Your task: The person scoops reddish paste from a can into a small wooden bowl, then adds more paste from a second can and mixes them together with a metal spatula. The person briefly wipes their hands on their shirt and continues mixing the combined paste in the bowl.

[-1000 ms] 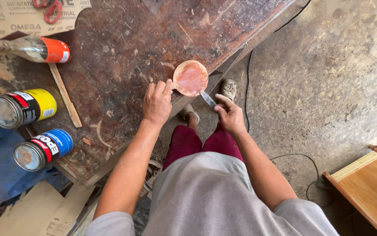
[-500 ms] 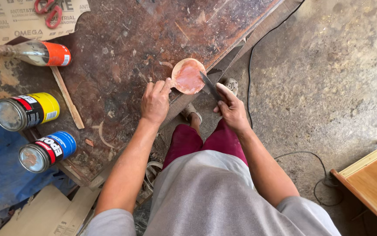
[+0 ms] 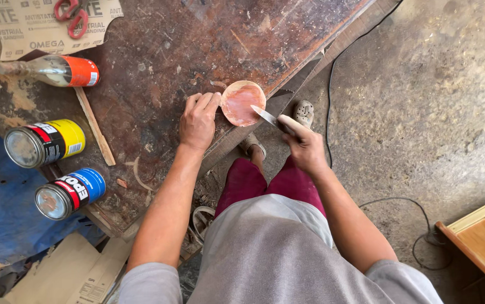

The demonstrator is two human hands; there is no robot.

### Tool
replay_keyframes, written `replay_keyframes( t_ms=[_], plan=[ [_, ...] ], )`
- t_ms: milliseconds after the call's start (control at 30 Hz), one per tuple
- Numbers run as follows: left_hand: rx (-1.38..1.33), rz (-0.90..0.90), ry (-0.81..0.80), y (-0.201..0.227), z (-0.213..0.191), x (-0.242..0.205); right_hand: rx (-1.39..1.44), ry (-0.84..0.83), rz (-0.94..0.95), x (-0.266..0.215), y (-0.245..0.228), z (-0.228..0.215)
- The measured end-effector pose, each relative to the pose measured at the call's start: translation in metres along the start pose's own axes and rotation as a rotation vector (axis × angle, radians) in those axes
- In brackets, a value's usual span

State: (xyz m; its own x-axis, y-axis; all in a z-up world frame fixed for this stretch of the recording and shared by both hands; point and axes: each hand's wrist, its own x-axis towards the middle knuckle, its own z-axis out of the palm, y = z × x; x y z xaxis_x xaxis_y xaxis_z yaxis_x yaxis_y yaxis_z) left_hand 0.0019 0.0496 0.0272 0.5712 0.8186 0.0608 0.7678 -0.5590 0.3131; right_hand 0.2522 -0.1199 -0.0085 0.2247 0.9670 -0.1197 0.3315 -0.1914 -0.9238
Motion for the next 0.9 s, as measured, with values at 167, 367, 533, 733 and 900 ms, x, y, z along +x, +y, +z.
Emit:
replay_keyframes(
  t_ms=[167, 367, 533, 733, 900],
  plan=[
    [0.029, 0.007, -0.001, 0.0, 0.006, -0.001, -0.328, 0.025, -0.147, -0.006, 0.009, 0.009],
    [-0.013, 0.082, 0.01, -0.004, 0.006, -0.005, -0.094, 0.003, -0.015, -0.049, 0.016, -0.023],
    [-0.004, 0.131, -0.024, -0.005, 0.007, -0.003, 0.55, -0.013, 0.506, -0.032, 0.006, -0.029],
    [-0.003, 0.099, -0.032, 0.0, 0.005, 0.002, 0.129, -0.189, 0.459, 0.033, 0.005, -0.007],
    [-0.012, 0.091, -0.041, 0.003, 0.003, -0.001, -0.083, -0.203, 0.417, 0.017, 0.013, -0.02]
  ],
)
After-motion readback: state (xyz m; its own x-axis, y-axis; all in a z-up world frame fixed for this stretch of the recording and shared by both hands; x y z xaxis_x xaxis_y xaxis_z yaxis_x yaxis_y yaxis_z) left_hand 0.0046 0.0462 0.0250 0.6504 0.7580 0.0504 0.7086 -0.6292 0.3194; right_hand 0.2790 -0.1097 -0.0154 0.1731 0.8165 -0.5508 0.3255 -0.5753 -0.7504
